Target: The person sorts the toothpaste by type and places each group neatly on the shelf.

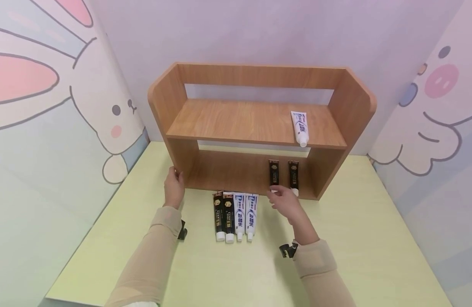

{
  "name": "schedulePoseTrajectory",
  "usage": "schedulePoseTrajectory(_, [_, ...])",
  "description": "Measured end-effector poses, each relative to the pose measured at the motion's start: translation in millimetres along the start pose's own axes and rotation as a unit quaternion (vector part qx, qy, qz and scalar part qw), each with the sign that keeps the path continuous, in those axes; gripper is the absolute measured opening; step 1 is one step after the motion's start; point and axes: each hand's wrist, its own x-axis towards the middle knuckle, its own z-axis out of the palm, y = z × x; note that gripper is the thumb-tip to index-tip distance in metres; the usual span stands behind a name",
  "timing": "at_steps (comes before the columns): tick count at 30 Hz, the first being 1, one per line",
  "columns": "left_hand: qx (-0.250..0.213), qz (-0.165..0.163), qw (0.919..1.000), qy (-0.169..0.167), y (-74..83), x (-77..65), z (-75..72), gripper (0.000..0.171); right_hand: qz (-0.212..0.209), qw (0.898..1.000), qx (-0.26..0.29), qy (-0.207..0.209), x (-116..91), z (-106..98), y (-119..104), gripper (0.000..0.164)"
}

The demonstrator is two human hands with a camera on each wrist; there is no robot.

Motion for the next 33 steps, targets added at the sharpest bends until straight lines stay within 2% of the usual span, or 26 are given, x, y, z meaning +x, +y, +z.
schedulePoseTrajectory(11, [-0.009, -0.008, 0.9999, -0.006, -0.2, 0.5, -0.2, 0.025, 0.013, 0.998, -0.058, -0.032, 22.5, 24.5, 8.3, 0.045])
schedulePoseTrajectory(18, [-0.009, -0.011, 0.9999, -0.007, 1.6, 0.0, -0.9, 0.024, 0.036, 0.989, -0.13, -0.057, 27.3, 39.9, 13.9, 0.05])
schedulePoseTrajectory(26, [-0.013, -0.016, 0.9997, -0.011, 3.2, -0.1, -2.1, 0.026, 0.079, 0.98, -0.168, -0.068, 29.6, 52.2, 22.7, 0.06])
schedulePoseTrajectory(30, [-0.011, -0.018, 0.9997, -0.01, 2.6, -0.8, -2.2, 0.026, 0.088, 0.973, -0.2, -0.076, 29.5, 59.0, 23.3, 0.063])
schedulePoseTrajectory(33, [-0.012, -0.019, 0.9997, -0.009, 1.8, -1.0, -1.4, 0.025, 0.083, 0.966, -0.231, -0.085, 28.9, 63.8, 23.5, 0.048])
